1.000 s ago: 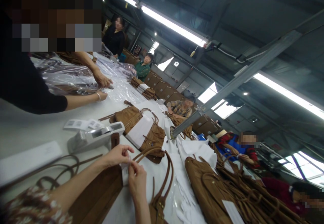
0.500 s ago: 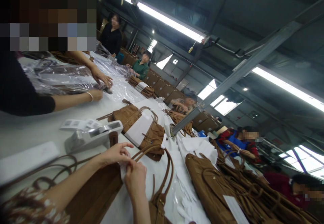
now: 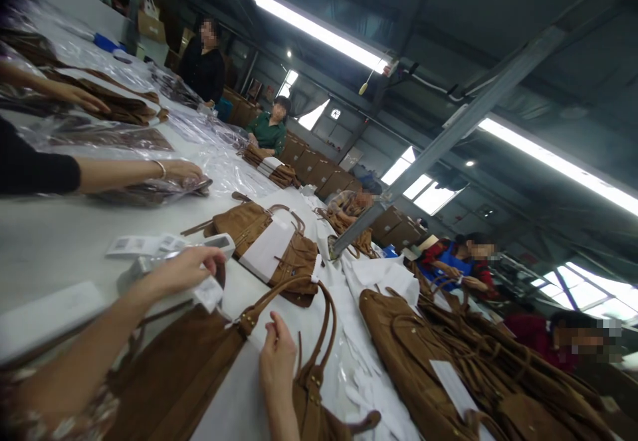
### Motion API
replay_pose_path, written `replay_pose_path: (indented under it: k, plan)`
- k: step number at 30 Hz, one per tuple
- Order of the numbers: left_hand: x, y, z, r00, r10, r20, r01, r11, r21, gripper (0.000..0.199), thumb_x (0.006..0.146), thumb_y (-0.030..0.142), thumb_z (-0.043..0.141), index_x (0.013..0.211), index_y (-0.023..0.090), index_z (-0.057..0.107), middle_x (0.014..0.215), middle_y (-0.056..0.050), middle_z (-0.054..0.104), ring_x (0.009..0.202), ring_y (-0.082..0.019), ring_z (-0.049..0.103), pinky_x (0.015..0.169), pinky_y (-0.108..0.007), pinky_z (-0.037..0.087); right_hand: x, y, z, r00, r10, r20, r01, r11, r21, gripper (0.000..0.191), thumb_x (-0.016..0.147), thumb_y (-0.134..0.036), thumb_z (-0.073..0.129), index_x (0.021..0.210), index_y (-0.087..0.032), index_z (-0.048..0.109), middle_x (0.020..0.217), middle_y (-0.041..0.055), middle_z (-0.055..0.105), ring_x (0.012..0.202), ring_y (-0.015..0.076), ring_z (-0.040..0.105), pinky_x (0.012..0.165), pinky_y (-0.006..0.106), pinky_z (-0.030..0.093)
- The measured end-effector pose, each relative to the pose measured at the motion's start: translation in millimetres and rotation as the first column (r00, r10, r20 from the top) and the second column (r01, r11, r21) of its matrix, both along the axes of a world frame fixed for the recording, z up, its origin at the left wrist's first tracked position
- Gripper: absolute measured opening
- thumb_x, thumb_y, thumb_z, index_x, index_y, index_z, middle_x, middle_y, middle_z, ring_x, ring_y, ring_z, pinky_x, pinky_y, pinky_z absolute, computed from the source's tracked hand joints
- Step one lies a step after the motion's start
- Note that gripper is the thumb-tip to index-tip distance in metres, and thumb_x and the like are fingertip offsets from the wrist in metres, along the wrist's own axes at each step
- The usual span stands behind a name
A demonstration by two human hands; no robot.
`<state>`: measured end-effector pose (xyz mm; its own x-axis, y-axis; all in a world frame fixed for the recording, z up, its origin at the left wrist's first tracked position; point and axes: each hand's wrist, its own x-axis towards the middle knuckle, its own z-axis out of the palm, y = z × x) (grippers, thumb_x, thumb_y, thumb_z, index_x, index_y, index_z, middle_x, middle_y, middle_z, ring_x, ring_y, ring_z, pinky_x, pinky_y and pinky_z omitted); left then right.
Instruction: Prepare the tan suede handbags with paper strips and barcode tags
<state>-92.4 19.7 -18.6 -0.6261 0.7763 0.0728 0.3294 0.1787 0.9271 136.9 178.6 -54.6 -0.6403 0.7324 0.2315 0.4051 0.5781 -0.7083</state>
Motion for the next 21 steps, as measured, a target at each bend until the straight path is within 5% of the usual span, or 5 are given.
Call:
replay_pose_path:
  k: [2, 5, 11, 14, 21]
  plan:
    - [6, -14, 15.6, 0.966, -0.242, 0.092, 0.246, 0.969, -0.03, 0.041, 0.053, 0.01, 0.05, 0.089, 0.018, 0.069, 0.068, 0.0, 0.067, 0.064, -0.018, 0.059, 0.056, -0.024, 0.04, 2, -5, -8.2, 1.0, -0.011, -0.029, 0.011, 1.0, -0.003, 0.039, 0.085, -0.028, 0.044, 0.113, -0.013, 0.066, 0.101, 0.0128, 0.071, 0.093, 0.0242, 0.067, 0.088, 0.038, 0.051]
    - [21, -28, 37.3, 0.799, -0.557, 0.227, 0.57, 0.821, 0.007, 0.035, 0.058, 0.013, 0.055, 0.088, 0.018, 0.071, 0.074, 0.001, 0.069, 0.068, -0.016, 0.061, 0.059, -0.022, 0.044, 2, -15, -14.2, 0.998, 0.003, -0.069, -0.001, 1.0, 0.025, 0.038, 0.084, -0.021, 0.04, 0.111, -0.014, 0.066, 0.101, 0.0111, 0.071, 0.094, 0.0216, 0.066, 0.088, 0.034, 0.05]
    - [44, -33, 62.4, 0.614, -0.708, 0.349, 0.736, 0.674, 0.071, 0.031, 0.065, 0.021, 0.069, 0.096, 0.02, 0.072, 0.078, -0.001, 0.07, 0.07, -0.016, 0.062, 0.065, -0.025, 0.048, -8, -53, -13.9, 0.938, 0.338, -0.08, -0.326, 0.936, 0.133, 0.034, 0.087, -0.013, 0.038, 0.105, -0.022, 0.066, 0.104, 0.005, 0.069, 0.097, 0.0179, 0.062, 0.086, 0.03, 0.05]
    - [45, -33, 64.1, 0.626, -0.667, 0.405, 0.678, 0.722, 0.14, 0.047, 0.07, 0.037, 0.071, 0.114, 0.022, 0.065, 0.089, -0.005, 0.071, 0.069, -0.018, 0.064, 0.064, -0.028, 0.052, -10, -73, -24.1, 0.887, 0.455, 0.076, -0.457, 0.847, 0.272, 0.027, 0.085, -0.015, 0.051, 0.105, -0.027, 0.065, 0.11, 0.0042, 0.066, 0.101, 0.021, 0.059, 0.086, 0.034, 0.048]
    - [31, -34, 66.0, 0.905, -0.345, 0.248, 0.285, 0.926, 0.248, 0.054, 0.078, 0.047, 0.065, 0.12, 0.015, 0.059, 0.093, -0.007, 0.07, 0.079, -0.017, 0.065, 0.07, -0.027, 0.053, -1, -85, -38.8, 0.859, 0.426, 0.283, -0.511, 0.702, 0.495, 0.034, 0.086, -0.012, 0.049, 0.118, -0.02, 0.056, 0.108, 0.0079, 0.064, 0.097, 0.0239, 0.055, 0.085, 0.041, 0.046]
